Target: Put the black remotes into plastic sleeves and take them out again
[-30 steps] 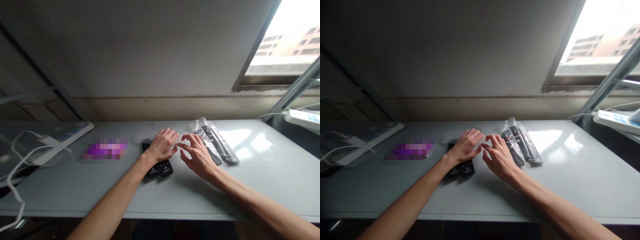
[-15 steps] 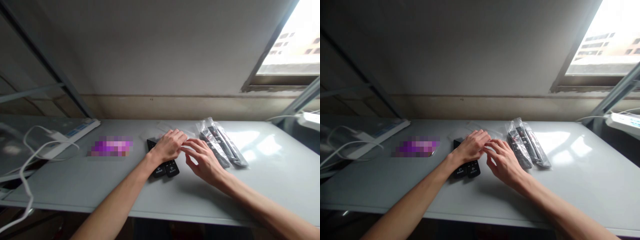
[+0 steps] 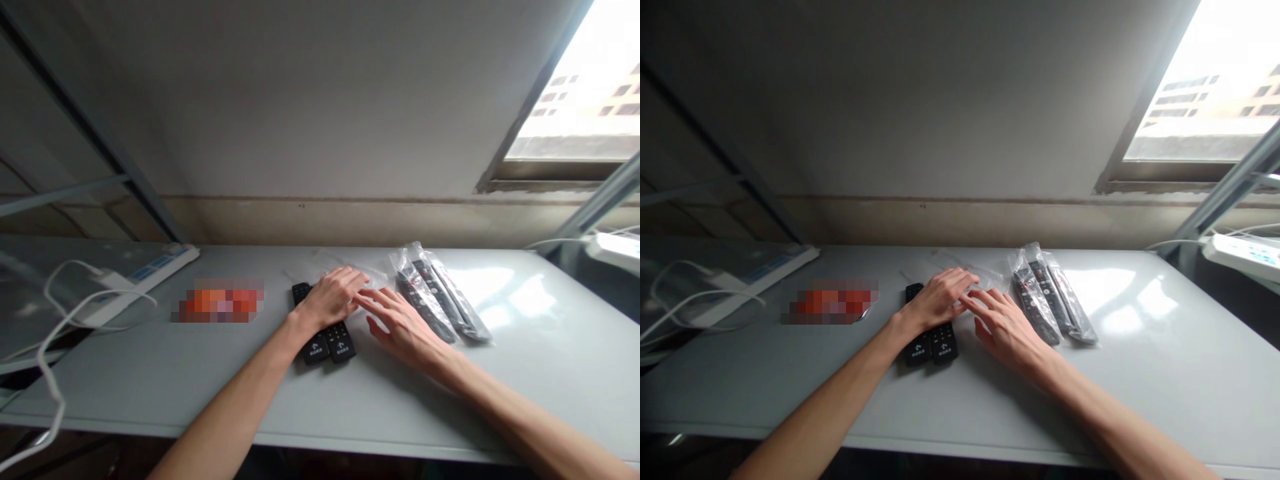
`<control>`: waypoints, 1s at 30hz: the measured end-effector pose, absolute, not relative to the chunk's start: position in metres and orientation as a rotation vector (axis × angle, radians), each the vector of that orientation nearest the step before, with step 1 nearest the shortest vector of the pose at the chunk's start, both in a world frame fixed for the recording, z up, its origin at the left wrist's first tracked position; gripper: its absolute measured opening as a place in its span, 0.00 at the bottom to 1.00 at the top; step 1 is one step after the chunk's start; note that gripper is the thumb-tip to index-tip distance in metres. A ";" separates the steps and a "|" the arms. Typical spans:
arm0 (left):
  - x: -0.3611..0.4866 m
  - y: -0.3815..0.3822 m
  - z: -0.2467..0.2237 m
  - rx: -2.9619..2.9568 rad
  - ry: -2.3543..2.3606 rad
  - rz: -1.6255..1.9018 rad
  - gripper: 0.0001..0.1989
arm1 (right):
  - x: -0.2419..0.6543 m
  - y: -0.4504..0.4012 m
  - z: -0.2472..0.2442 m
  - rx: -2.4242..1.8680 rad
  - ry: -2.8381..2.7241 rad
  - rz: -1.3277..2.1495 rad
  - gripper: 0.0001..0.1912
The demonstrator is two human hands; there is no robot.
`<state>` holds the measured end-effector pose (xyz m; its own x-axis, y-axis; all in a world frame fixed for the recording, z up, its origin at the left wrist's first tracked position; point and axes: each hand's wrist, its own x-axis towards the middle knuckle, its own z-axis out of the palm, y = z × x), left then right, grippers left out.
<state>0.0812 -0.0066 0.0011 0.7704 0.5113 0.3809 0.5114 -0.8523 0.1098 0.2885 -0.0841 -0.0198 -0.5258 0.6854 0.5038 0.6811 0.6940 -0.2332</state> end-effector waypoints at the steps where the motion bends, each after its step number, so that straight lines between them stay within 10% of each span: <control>1: 0.080 -0.005 0.001 -2.963 -0.857 -0.675 0.16 | 0.290 -0.084 -0.019 -1.034 -2.330 0.022 0.35; 23: 0.067 0.007 -0.004 -2.788 -1.167 -0.993 0.10 | 0.278 -0.096 -0.011 -1.013 -2.284 0.417 0.11; 30: 0.066 0.010 -0.002 -2.649 -1.193 -1.012 0.05 | 0.287 -0.089 -0.014 -1.283 -2.137 0.554 0.22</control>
